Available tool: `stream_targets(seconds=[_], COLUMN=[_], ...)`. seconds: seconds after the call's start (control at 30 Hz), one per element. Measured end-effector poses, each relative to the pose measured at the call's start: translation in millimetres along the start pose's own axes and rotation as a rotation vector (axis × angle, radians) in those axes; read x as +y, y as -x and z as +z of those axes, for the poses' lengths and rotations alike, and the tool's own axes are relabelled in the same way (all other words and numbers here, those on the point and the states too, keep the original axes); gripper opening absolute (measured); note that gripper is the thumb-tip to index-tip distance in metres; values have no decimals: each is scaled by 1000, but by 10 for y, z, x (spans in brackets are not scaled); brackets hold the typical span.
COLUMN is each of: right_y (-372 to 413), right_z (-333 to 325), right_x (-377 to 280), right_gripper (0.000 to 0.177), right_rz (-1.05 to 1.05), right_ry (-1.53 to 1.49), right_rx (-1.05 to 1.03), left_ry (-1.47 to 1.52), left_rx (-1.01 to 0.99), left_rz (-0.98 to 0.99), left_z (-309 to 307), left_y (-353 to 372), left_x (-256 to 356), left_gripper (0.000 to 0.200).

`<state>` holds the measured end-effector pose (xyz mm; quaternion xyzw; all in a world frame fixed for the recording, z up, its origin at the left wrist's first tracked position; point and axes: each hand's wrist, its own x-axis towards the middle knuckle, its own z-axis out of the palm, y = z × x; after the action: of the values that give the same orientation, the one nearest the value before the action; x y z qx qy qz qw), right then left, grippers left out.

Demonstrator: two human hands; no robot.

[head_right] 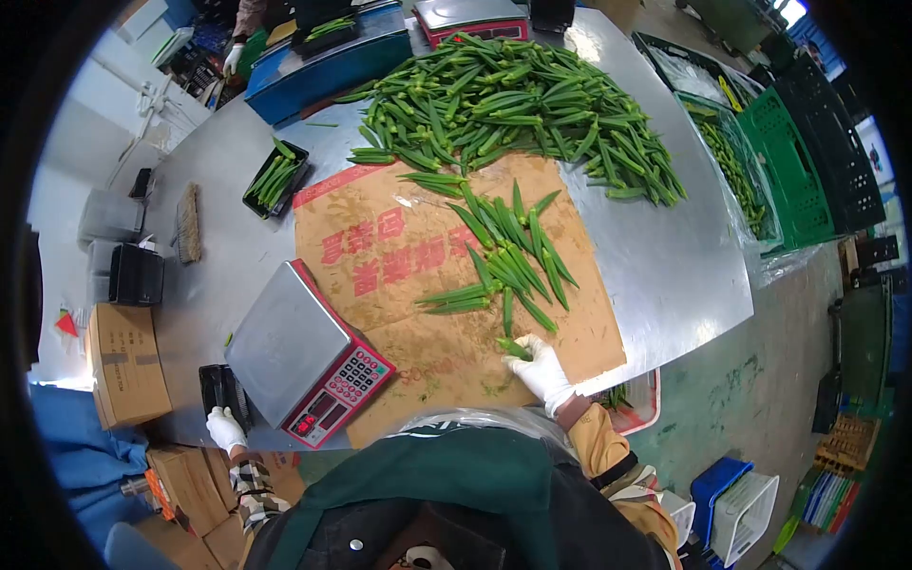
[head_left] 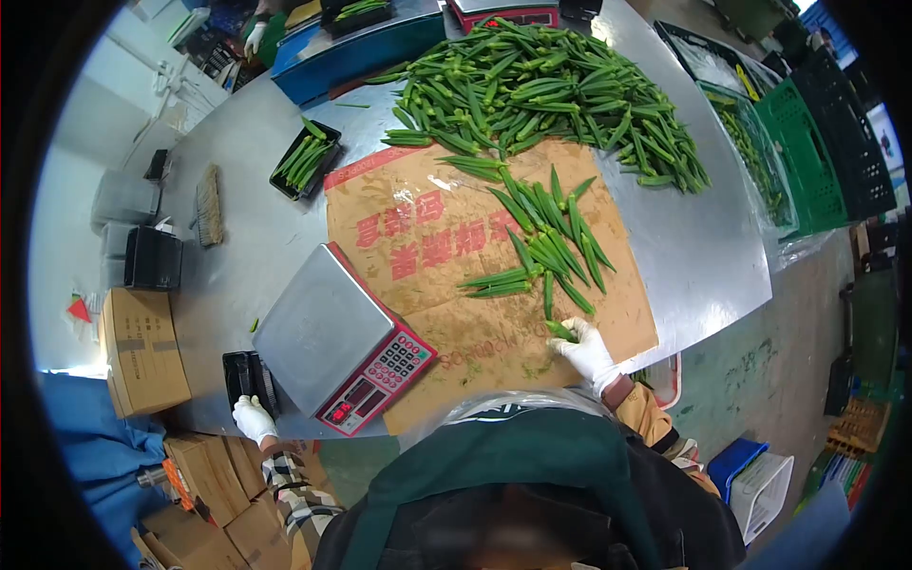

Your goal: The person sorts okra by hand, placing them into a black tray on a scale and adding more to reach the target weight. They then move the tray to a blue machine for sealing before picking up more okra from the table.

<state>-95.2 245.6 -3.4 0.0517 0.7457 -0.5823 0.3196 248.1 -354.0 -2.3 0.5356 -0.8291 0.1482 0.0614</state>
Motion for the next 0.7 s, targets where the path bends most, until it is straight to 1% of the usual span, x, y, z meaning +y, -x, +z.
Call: stream_targets(seconds=[0.03,0.07,0.13,0.2,0.23,0.27,0.33,0.4,0.43,0.47,0.5,0.53,0.6,0.63,0.7], right_y=[1,-9,-152,-329,-499,-710,-1166,-1390,-1546,-1686,-1742,-1816,-1947,-2007,-2116], right_z=[-62,-127,-257,-383,-425,-458,-523,-488,-474,-459,-437,-423,-429,-446,-545], right_x=[28,58,160,-27,-49,-44,-90,-417,-445,-458,-558,-577,-590,-564,-562], right_gripper=[19,19,19,19,21,23,27,32,35,39,46,47,49,44,41], right_rz=[-1,-1,-66,-129,-203,-279,-397,-361,-359,-354,-302,-281,-244,-254,-262], right_ry=[20,42,-31,83,100,116,274,313,412,512,610,644,717,677,418], right_rx=[41,80,186,289,349,407,519,527,574,620,630,630,624,618,503], left_ry=[-21,45,94,269,355,535,552,523,436,387,397,408,553,629,768], left_rx=[-28,94,250,405,482,358,152,-108,-260,-281,-209,-137,-129,-126,-192], left_rz=[-40,-64,-126,64,157,199,477,595,574,631,633,634,693,719,806], left_z=[-244,-218,-510,-766,-883,-1012,-1179,-1215,-1309,-1465,-1693,-1915,-2197,-2299,-2366], left_y=[-26,-92,-223,-248,-213,-92,161,327,365,403,464,517,564,616,750], left_x=[142,88,244,496,659,895,1220,1313,1368,1434,1603,1831,2245,2526,3093], left_gripper=[18,18,17,16,16,16,16,21,23,32,38,44,53,48,39])
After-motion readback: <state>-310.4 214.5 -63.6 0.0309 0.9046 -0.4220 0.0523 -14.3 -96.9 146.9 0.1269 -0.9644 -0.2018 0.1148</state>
